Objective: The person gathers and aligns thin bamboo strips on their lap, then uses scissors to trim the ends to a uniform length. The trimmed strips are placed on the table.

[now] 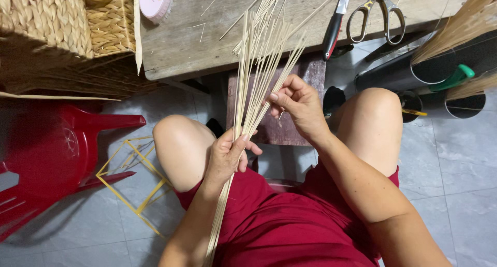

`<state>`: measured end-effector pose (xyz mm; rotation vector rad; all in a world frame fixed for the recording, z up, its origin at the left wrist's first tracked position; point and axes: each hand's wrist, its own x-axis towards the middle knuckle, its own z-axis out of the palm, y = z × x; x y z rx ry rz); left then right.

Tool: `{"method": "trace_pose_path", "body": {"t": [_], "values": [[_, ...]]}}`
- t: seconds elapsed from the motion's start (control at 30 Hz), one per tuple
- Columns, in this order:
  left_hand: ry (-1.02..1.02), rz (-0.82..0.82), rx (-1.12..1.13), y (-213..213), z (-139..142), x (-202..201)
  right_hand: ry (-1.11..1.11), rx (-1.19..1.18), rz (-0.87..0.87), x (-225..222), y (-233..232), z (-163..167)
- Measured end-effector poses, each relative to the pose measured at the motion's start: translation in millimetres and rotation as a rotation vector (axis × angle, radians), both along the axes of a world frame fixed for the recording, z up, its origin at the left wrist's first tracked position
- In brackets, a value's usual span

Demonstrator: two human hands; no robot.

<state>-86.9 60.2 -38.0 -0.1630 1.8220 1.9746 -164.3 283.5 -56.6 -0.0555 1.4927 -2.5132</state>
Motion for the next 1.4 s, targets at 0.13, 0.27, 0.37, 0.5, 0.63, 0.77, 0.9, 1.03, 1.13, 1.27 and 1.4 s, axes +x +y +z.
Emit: {"method": "trace_pose_path", "body": {"t": [0.13, 0.27, 0.37, 0.5, 0.63, 0.77, 0.9, 1.03, 1.13, 1.27, 1.4], "values": [[0.003, 0.023, -0.003, 0.3, 1.8, -0.5, -0.005, 0.054, -0.023, -1.5, 4.9, -4.6], [-0.001, 0.037, -0.003, 0.5, 2.7, -1.5, -0.036, 0.057, -0.031, -3.1, 6.9, -4.3], [0.002, 0.044, -0.002, 0.2, 2.5, -1.2, -0.049, 0.079, -0.037, -2.7, 8.5, -2.0], [-0.010, 0.060, 0.016, 0.0, -0.6, -1.1, -0.033, 0.090, -0.042, -2.2, 10.8, -0.2], [-0.018, 0.078, 0.025, -0.6, -4.1, -0.1, 0.019, 0.079, -0.056, -2.7, 11.7, 2.0], [-0.011, 0.090, 0.049, -0.3, -7.4, -1.8, 0.030, 0.042, -0.071, -5.1, 12.9, 5.3], [-0.008, 0.080, 0.059, -1.2, -9.0, -1.6, -0.004, 0.015, -0.077, -5.5, 14.4, 6.3], [-0.012, 0.067, 0.060, -1.7, -9.0, -0.9, -0.027, 0.026, -0.079, -5.1, 14.3, 7.3], [-0.022, 0.071, 0.074, -1.8, -7.4, -0.9, -0.021, -0.002, -0.058, -4.3, 14.5, 11.2], [-0.029, 0.070, 0.060, -1.5, -4.4, -1.4, -0.001, -0.054, -0.054, -2.6, 15.6, 16.3], [-0.031, 0.031, 0.042, 0.9, -3.0, -1.5, 0.050, -0.146, -0.008, -3.8, 13.1, 12.8]]}}
